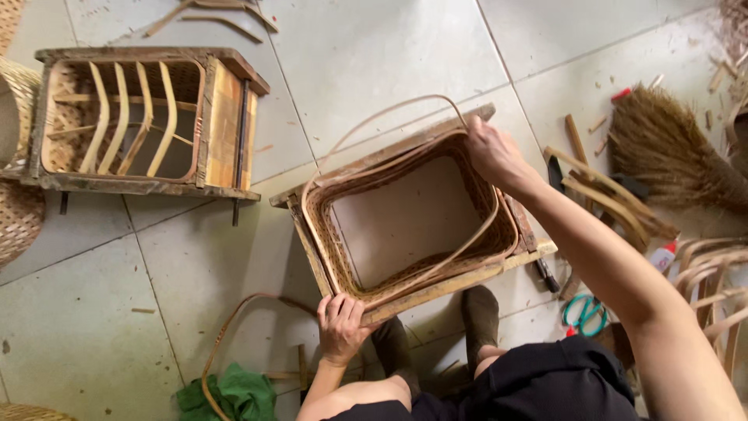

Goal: The person sits on the floor and assembles a rectangular woven basket by fitting a pre-woven body into a wooden mold, then inserting and adjusting a flexible bamboo rim around the top edge. The person repeatedly presses and aligns the rim to secure it within the mold.

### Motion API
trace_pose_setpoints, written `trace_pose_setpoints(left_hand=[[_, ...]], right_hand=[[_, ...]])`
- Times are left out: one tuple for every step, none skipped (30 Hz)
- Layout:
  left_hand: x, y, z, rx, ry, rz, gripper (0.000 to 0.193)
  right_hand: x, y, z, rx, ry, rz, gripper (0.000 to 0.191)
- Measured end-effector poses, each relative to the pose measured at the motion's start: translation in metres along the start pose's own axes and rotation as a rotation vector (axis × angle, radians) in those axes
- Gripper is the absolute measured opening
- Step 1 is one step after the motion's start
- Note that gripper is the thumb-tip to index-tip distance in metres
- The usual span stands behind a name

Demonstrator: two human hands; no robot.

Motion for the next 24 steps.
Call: trace_pose_setpoints(left_hand=[[0.000, -0.001, 0.000, 0.004, 0.002, -0.005, 0.053], [0.000, -0.001, 0.001, 0.010, 0.005, 0.000, 0.054], [0.000, -0.002, 0.001, 0.012, 0.005, 0.002, 0.055], [0.001, -0.002, 0.001, 0.007, 0.004, -0.009, 0.056], [0.002, -0.002, 0.000, -0.001, 0.001, -0.022, 0.057], [0.002, -0.002, 0.000, -0.009, -0.002, -0.037, 0.058], [0.001, -0.002, 0.001, -0.008, -0.001, -0.033, 0.057], [0.000, -0.002, 0.002, -0.004, 0.001, -0.030, 0.055], [-0.001, -0.002, 0.002, 0.003, 0.001, -0.027, 0.054], [-0.002, -0.002, 0.003, -0.001, -0.009, -0.024, 0.053], [-0.003, -0.002, 0.002, -0.007, -0.016, -0.021, 0.053], [-0.005, -0.002, 0.002, -0.013, -0.021, -0.019, 0.053], [-0.005, -0.002, 0.002, -0.012, -0.020, -0.026, 0.053], [-0.005, -0.001, 0.001, -0.014, -0.017, -0.032, 0.053], [-0.005, -0.001, 0.001, -0.013, -0.016, -0.042, 0.053], [-0.005, -0.001, 0.000, -0.013, -0.019, -0.044, 0.053], [-0.005, 0.000, 0.000, -0.012, -0.023, -0.042, 0.053], [-0.004, 0.000, -0.001, -0.016, -0.028, -0.043, 0.053], [-0.004, 0.000, -0.001, -0.013, -0.023, -0.044, 0.052], [-0.003, 0.000, -0.002, -0.011, -0.017, -0.043, 0.051], [-0.003, -0.001, -0.002, -0.011, -0.012, -0.042, 0.050], [-0.003, -0.001, -0.002, -0.013, -0.008, -0.035, 0.051], [-0.003, -0.002, -0.002, -0.009, -0.006, -0.032, 0.051], [-0.004, -0.002, -0.002, 0.001, -0.005, -0.028, 0.052]], right_hand=[[0.006, 0.002, -0.004, 0.016, -0.011, -0.019, 0.023], [0.009, 0.005, -0.004, 0.029, -0.027, -0.030, 0.025], [0.009, 0.006, -0.006, 0.002, -0.078, 0.011, 0.022], [0.011, 0.003, -0.006, -0.026, -0.129, 0.046, 0.019], [0.013, -0.001, -0.004, -0.056, -0.180, 0.078, 0.016], [0.020, -0.005, 0.000, -0.042, -0.186, 0.062, 0.016], [0.027, -0.011, 0.004, -0.029, -0.191, 0.050, 0.017], [0.034, -0.016, 0.008, -0.014, -0.195, 0.039, 0.017], [0.039, -0.022, 0.009, -0.019, -0.220, 0.055, 0.015], [0.041, -0.026, 0.009, -0.026, -0.247, 0.073, 0.014], [0.043, -0.028, 0.009, -0.037, -0.273, 0.091, 0.013], [0.045, -0.029, 0.011, -0.035, -0.281, 0.078, 0.013], [0.044, -0.031, 0.012, -0.037, -0.290, 0.069, 0.012], [0.041, -0.032, 0.013, -0.042, -0.299, 0.060, 0.012], [0.040, -0.036, 0.015, -0.050, -0.351, -0.005, 0.016], [0.038, -0.043, 0.019, -0.053, -0.402, -0.065, 0.023], [0.033, -0.050, 0.025, -0.055, -0.456, -0.123, 0.031], [0.013, -0.065, 0.014, -0.193, -0.546, 0.140, 0.053], [-0.002, -0.092, 0.002, -0.334, -0.628, 0.401, 0.077], [0.011, -0.110, 0.007, -0.406, -0.573, 0.173, 0.069], [0.025, -0.131, 0.011, -0.476, -0.514, -0.056, 0.061], [0.029, -0.156, 0.005, -0.596, -0.541, -0.021, 0.075], [0.033, -0.178, 0.000, -0.710, -0.563, 0.012, 0.091], [0.043, -0.188, 0.004, -0.724, -0.631, -0.031, 0.089]])
Point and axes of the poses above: each hand's wrist, its own y-axis towards the middle knuckle, its own x-axis out of the palm, z = x × y, the point moved 7 cm from there along y, towards the middle knuckle, and after that the axes turned 15 degrees about -y, right-handed, at the moved point
